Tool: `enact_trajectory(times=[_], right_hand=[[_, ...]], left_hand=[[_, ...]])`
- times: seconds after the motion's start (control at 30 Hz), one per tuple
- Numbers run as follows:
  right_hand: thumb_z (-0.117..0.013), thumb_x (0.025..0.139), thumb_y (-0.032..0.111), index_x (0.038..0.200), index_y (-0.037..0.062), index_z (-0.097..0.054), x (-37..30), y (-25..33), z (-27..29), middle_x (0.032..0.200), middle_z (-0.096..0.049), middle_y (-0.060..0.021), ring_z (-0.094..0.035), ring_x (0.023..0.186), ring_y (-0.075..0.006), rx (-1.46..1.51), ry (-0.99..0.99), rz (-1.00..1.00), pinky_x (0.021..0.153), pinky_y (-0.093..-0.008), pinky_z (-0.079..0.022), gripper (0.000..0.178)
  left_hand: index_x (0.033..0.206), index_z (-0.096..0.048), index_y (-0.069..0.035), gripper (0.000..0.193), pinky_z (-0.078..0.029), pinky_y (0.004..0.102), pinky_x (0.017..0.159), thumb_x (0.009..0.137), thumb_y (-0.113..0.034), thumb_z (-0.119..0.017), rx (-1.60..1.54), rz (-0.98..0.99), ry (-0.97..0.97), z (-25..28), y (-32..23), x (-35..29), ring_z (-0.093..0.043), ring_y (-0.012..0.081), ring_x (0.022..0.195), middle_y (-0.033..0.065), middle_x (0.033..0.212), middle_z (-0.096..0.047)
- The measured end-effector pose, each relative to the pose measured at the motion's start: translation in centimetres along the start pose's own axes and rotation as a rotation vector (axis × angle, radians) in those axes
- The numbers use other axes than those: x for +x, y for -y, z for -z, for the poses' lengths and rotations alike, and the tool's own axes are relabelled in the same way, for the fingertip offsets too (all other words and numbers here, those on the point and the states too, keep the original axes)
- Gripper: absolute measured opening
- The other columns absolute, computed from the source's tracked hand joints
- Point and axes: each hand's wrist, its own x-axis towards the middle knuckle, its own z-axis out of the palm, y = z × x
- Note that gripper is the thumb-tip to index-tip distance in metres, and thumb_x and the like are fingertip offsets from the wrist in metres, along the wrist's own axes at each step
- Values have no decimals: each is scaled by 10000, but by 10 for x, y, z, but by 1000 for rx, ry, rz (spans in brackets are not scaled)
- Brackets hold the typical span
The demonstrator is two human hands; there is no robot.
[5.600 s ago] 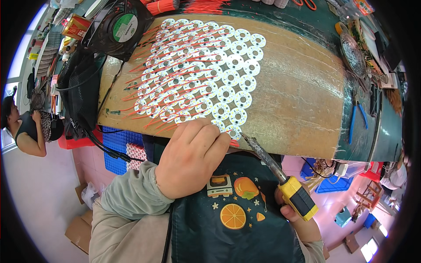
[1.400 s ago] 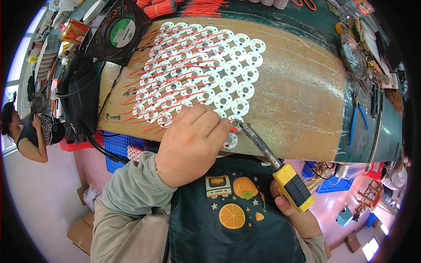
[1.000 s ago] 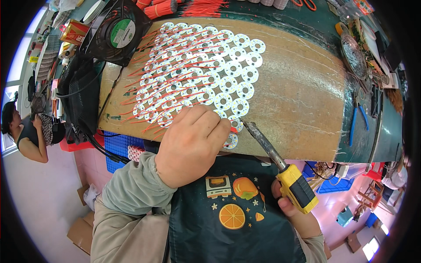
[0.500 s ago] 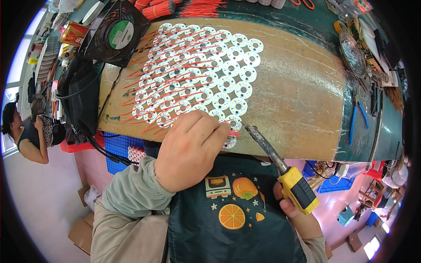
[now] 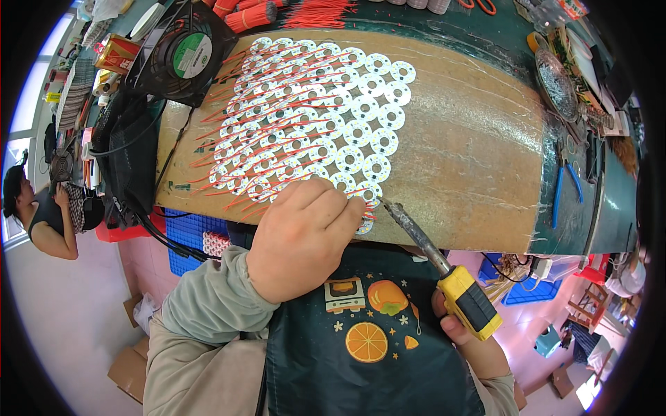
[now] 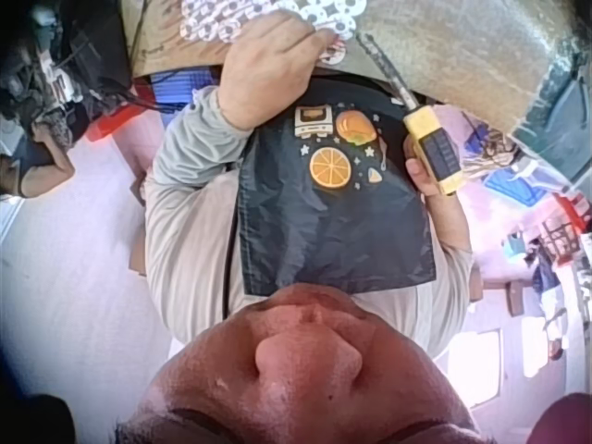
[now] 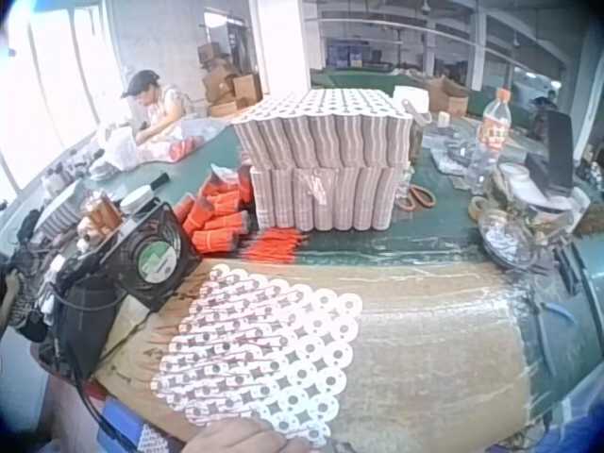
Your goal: The person solders red wires onto round LED circuit boards using a soldering iron, attaching the wires to the boards one by one.
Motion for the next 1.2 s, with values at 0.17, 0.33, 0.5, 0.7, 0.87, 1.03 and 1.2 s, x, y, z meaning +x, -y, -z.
enact_trajectory(times=[0.17, 0.33, 0.5, 0.7, 0.87, 1.03, 1.2], right_hand=[[-756, 822, 395, 901, 38, -656, 1, 1, -1, 684, -585, -70, -586, 535, -276, -55, 19, 3, 491, -351, -461, 379], [-759, 806, 445, 922, 34, -663, -2, 1, 0, 687, -596, -76, -595, 546, -289, -58, 34, -73, 506, -358, -471, 438], [-757, 803, 464, 923, 36, -669, -2, 2, -1, 695, -618, -83, -612, 561, -299, -94, 10, -99, 519, -368, -478, 453], [-778, 783, 446, 904, 43, -667, -3, -1, -1, 678, -602, -75, -607, 556, -291, -94, 23, -56, 514, -365, -473, 436], [-770, 805, 426, 775, 80, -589, -3, -1, -1, 631, -538, -35, -543, 516, -251, 20, 20, -33, 482, -349, -415, 392], [-764, 813, 441, 729, 98, -563, -3, 1, -3, 629, -532, -32, -534, 520, -244, 10, 9, -55, 484, -348, -403, 407], [-758, 819, 457, 732, 104, -572, 1, 2, -2, 630, -536, -32, -545, 527, -246, 9, 14, -41, 488, -352, -409, 408]], left_hand=[[968, -692, -3, 296, -511, 365, 758, 673, 19, -686, 10, 9, 3, 2, 0, -2, -629, 257, 851, 74, 870, -613], [979, -688, -2, 305, -511, 368, 754, 675, 18, -682, 6, -6, 13, 1, 0, 0, -627, 259, 848, 79, 882, -609], [983, -688, -2, 307, -509, 369, 750, 677, 18, -681, 7, 1, 20, 2, 0, 1, -624, 257, 845, 79, 879, -604], [982, -694, -6, 305, -508, 366, 744, 678, 20, -686, 7, 5, 11, 1, 0, 0, -621, 253, 842, 76, 871, -604], [980, -698, -8, 305, -507, 366, 740, 677, 22, -691, 5, -1, -4, 1, 0, 0, -620, 252, 838, 75, 865, -603], [965, -695, -9, 285, -508, 368, 740, 681, 20, -690, 8, 12, -1, 0, -1, 0, -619, 254, 835, 76, 868, -603], [959, -699, -20, 286, -503, 371, 727, 683, 57, -696, -55, 42, -52, 0, -1, 0, -615, 261, 828, 80, 873, -604]])
